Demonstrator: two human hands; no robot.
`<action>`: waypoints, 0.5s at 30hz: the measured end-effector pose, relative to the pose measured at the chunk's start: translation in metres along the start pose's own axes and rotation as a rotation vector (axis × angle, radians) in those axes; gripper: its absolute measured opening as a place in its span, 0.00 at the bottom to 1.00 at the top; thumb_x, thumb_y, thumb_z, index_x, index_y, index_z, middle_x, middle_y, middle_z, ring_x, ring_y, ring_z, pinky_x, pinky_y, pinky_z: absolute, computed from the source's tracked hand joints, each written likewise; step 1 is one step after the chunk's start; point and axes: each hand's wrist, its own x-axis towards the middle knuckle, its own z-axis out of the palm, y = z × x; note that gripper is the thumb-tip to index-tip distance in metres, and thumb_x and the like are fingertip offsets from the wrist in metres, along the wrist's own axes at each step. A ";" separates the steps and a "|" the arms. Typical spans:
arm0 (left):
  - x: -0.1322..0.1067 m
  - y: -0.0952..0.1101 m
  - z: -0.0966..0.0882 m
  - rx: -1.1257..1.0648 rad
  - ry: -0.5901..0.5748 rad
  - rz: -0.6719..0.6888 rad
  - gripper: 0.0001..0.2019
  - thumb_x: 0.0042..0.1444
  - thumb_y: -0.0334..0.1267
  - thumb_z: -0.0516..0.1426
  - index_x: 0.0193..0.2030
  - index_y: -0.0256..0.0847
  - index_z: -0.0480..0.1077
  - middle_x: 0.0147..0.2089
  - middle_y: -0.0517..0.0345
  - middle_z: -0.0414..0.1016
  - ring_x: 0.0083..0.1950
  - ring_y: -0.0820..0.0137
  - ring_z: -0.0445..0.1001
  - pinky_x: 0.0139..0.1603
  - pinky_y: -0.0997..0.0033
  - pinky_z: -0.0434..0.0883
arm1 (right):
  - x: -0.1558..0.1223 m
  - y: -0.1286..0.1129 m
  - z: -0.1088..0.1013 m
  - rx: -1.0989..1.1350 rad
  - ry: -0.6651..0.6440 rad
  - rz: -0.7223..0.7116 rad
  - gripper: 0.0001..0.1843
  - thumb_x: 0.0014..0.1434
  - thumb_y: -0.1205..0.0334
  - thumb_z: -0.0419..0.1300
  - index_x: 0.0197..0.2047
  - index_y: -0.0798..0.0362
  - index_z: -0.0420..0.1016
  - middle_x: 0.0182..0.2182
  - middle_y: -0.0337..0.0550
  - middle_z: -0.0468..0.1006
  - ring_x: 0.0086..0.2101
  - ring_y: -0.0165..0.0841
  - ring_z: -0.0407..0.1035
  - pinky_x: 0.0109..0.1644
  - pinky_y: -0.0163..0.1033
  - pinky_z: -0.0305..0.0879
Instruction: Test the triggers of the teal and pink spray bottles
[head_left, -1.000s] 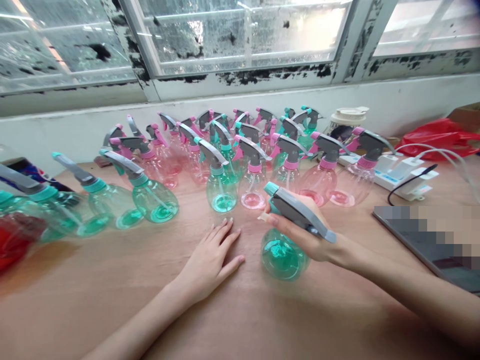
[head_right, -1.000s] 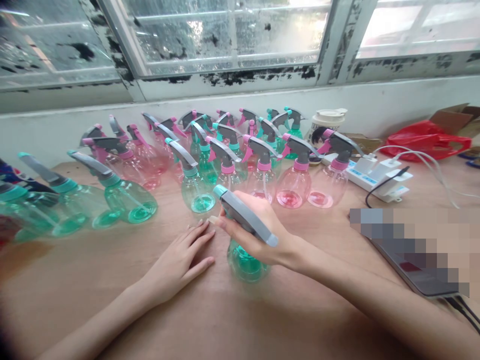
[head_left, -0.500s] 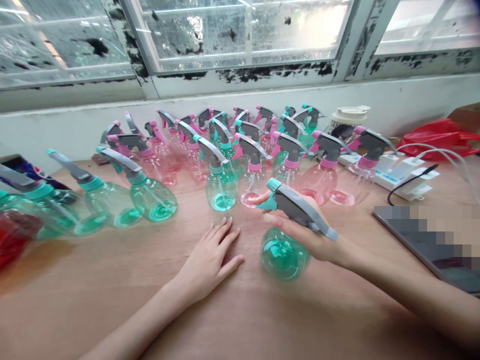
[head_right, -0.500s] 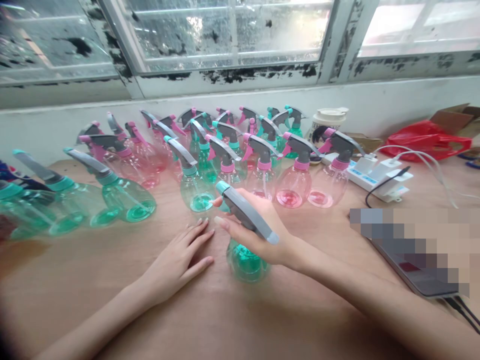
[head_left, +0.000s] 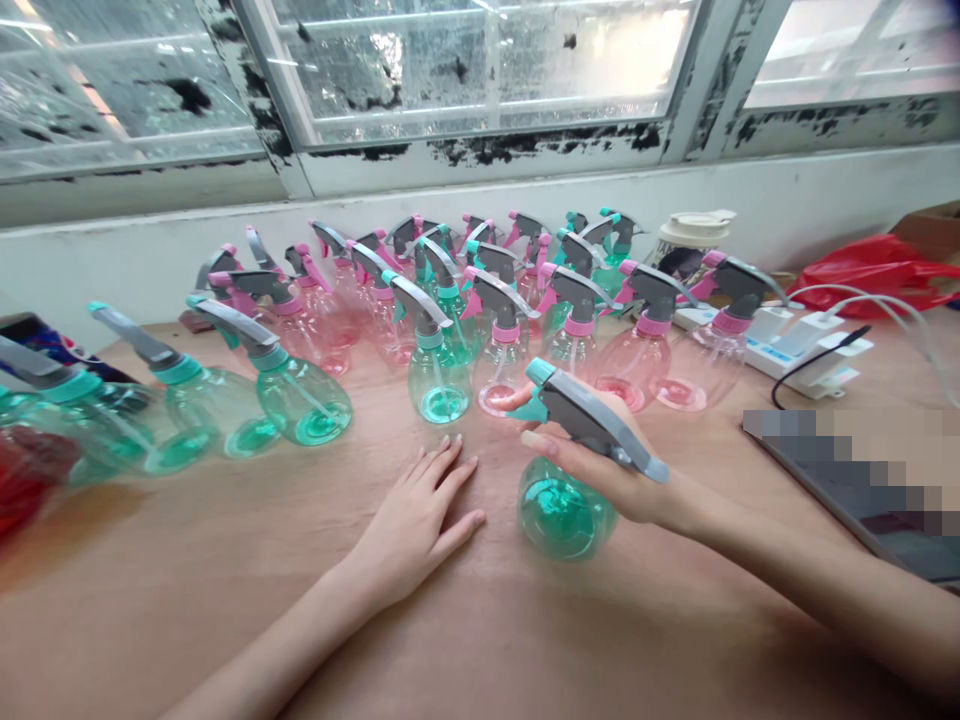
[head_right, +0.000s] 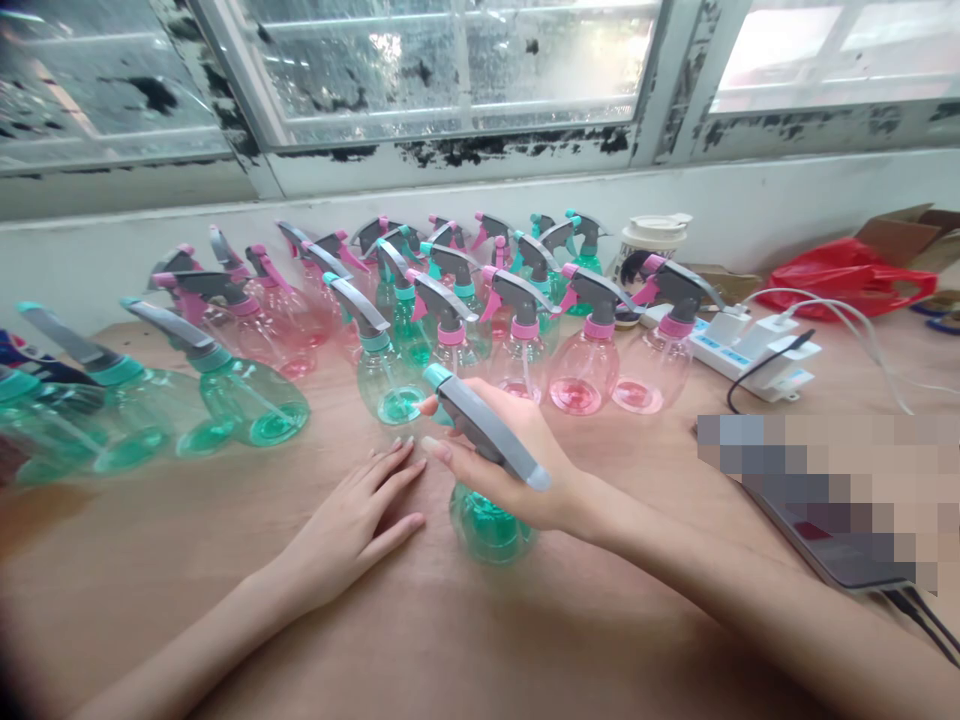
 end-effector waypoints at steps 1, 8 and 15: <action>0.000 0.000 0.000 -0.003 0.003 0.000 0.28 0.69 0.54 0.47 0.68 0.38 0.60 0.72 0.42 0.54 0.72 0.51 0.53 0.69 0.45 0.55 | 0.000 0.000 0.000 0.006 -0.003 -0.001 0.10 0.60 0.61 0.61 0.46 0.49 0.71 0.28 0.36 0.73 0.29 0.30 0.71 0.32 0.36 0.69; 0.001 0.000 0.000 0.012 -0.013 0.005 0.28 0.69 0.54 0.48 0.68 0.36 0.60 0.72 0.40 0.54 0.72 0.52 0.53 0.69 0.45 0.55 | 0.001 -0.002 -0.001 0.016 -0.024 -0.032 0.08 0.60 0.65 0.61 0.43 0.50 0.69 0.30 0.34 0.73 0.27 0.27 0.68 0.34 0.36 0.69; 0.001 -0.001 0.001 -0.004 0.006 -0.001 0.27 0.69 0.53 0.48 0.68 0.39 0.61 0.71 0.42 0.57 0.71 0.51 0.55 0.69 0.45 0.55 | 0.005 -0.004 -0.003 -0.086 -0.038 -0.126 0.12 0.61 0.60 0.63 0.30 0.51 0.65 0.28 0.33 0.69 0.26 0.26 0.63 0.28 0.34 0.60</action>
